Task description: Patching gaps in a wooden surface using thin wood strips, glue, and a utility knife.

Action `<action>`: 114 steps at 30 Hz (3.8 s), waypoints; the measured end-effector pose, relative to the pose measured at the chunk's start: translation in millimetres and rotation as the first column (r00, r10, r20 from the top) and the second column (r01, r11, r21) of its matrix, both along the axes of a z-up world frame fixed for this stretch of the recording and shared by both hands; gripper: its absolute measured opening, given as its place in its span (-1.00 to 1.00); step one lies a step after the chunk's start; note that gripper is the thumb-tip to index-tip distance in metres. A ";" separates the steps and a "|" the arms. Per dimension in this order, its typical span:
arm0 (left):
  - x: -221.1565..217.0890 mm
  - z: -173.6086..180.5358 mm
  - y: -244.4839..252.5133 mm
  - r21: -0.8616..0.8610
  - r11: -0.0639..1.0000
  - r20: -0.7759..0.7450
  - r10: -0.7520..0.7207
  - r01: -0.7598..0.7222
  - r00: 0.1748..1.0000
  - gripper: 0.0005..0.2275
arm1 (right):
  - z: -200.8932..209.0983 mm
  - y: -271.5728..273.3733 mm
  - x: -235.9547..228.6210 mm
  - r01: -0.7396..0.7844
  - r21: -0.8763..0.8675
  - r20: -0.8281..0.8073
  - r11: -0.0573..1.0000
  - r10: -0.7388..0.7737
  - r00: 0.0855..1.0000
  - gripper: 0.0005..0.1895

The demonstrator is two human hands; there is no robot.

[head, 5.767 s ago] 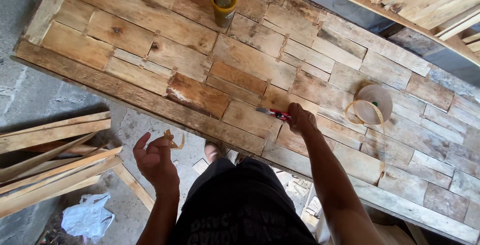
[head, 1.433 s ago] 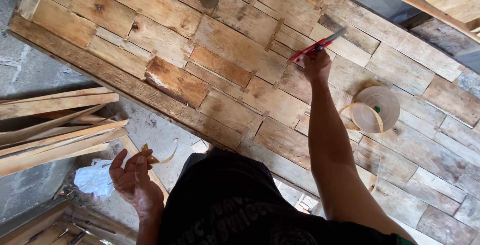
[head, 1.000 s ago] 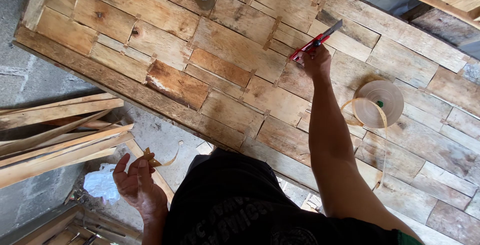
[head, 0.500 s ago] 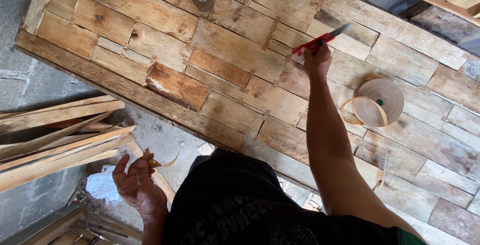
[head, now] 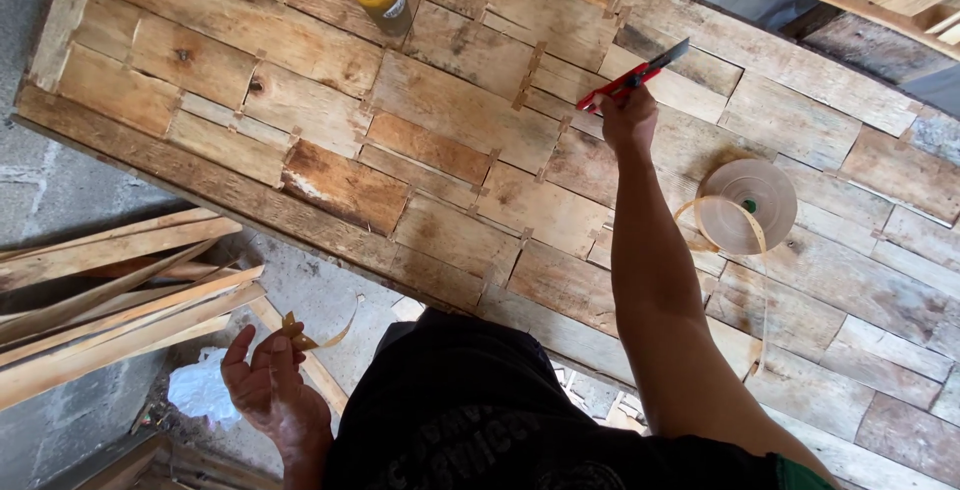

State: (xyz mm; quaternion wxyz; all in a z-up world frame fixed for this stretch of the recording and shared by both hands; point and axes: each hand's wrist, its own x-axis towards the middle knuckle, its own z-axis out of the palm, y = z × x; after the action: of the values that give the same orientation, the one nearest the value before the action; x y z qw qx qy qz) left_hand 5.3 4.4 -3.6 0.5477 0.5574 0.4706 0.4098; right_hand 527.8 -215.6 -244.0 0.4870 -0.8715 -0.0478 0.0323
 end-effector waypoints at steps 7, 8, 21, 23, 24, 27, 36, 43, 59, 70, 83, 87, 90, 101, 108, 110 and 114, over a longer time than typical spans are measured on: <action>6.1 0.8 -0.5 0.004 1.000 -0.030 -0.017 0.017 0.999 -0.61 | -21.8 6.8 7.7 0.134 0.434 0.024 0.891 -0.160 0.987 -0.72; 6.3 2.5 -0.3 -0.007 1.000 -0.051 -0.007 0.006 0.999 -0.62 | -24.8 3.9 9.1 0.081 0.341 0.029 0.937 -0.097 0.995 -0.70; 5.9 0.9 0.9 -0.054 0.997 -0.038 0.047 -0.049 0.998 -0.62 | -0.6 16.3 -2.4 -0.048 0.485 -0.017 0.873 0.064 0.998 -0.75; 10.0 2.9 -0.6 -0.057 0.997 -0.054 0.051 -0.054 0.997 -0.62 | -8.9 32.5 -1.4 -0.072 0.461 -0.003 0.884 0.083 0.997 -0.75; 11.3 4.0 -1.5 -0.061 0.996 -0.071 0.054 -0.058 0.996 -0.62 | -13.9 41.0 -1.9 -0.096 0.438 0.010 0.894 0.102 0.995 -0.74; 7.0 0.5 -0.3 -0.056 0.997 -0.059 0.051 -0.054 0.997 -0.62 | 16.4 73.6 -11.6 -0.097 0.195 0.027 0.976 0.093 0.995 -0.66; 2.1 4.9 -1.3 -0.025 0.995 -0.077 0.091 -0.093 0.993 -0.61 | 21.6 106.4 -0.1 0.055 0.170 -0.110 0.984 -0.036 0.993 -0.76; -4.4 -6.3 1.1 -0.013 0.995 -0.061 0.103 -0.104 0.993 -0.61 | 18.4 108.6 -8.1 0.059 0.147 -0.064 0.987 -0.050 0.997 -0.70; -5.0 -1.6 7.9 -0.026 0.993 -0.040 0.117 -0.118 0.992 -0.61 | 23.9 108.3 -1.4 -0.047 -0.016 -0.152 0.999 0.045 0.987 -0.66; -6.0 1.9 8.9 -0.008 0.994 -0.011 0.105 -0.105 0.994 -0.60 | 13.9 103.9 4.9 0.009 0.208 -0.114 0.978 0.015 0.993 -0.71; -8.4 -1.4 8.1 -0.016 0.991 -0.040 0.131 -0.132 0.991 -0.58 | 15.1 98.1 7.6 -0.069 0.150 -0.115 0.986 0.086 0.990 -0.71; -6.3 -0.8 6.8 -0.034 0.989 -0.038 0.140 -0.142 0.989 -0.60 | 12.5 99.4 5.6 -0.002 0.235 -0.166 0.972 0.042 0.985 -0.73; -3.0 2.0 6.7 -0.045 0.989 -0.036 0.139 -0.140 0.990 -0.61 | 20.9 94.8 6.8 -0.114 0.043 -0.068 0.993 0.117 0.991 -0.69; -3.1 2.2 4.8 -0.057 0.987 -0.035 0.150 -0.152 0.988 -0.62 | 10.8 96.2 5.5 -0.117 0.151 -0.109 0.982 0.134 0.985 -0.67; -6.4 -1.9 4.3 -0.048 0.990 0.018 0.136 -0.135 0.991 -0.63 | 26.5 108.8 0.6 -0.044 -0.087 -0.154 0.995 0.031 0.988 -0.61; -7.6 -2.7 2.8 -0.053 0.989 0.018 0.141 -0.140 0.990 -0.63 | 16.9 112.6 1.8 0.036 -0.090 -0.127 0.995 -0.048 0.991 -0.58; -7.0 -5.2 6.2 -0.054 0.987 0.007 0.150 -0.150 0.989 -0.63 | 9.9 111.6 7.2 0.084 0.001 -0.135 0.996 -0.083 0.987 -0.57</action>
State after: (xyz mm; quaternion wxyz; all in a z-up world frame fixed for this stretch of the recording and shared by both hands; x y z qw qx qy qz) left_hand -1.7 10.6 -8.8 0.5324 0.5034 0.5189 0.4403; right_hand 535.0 -104.0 -234.1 0.4930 -0.8669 0.0217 0.0707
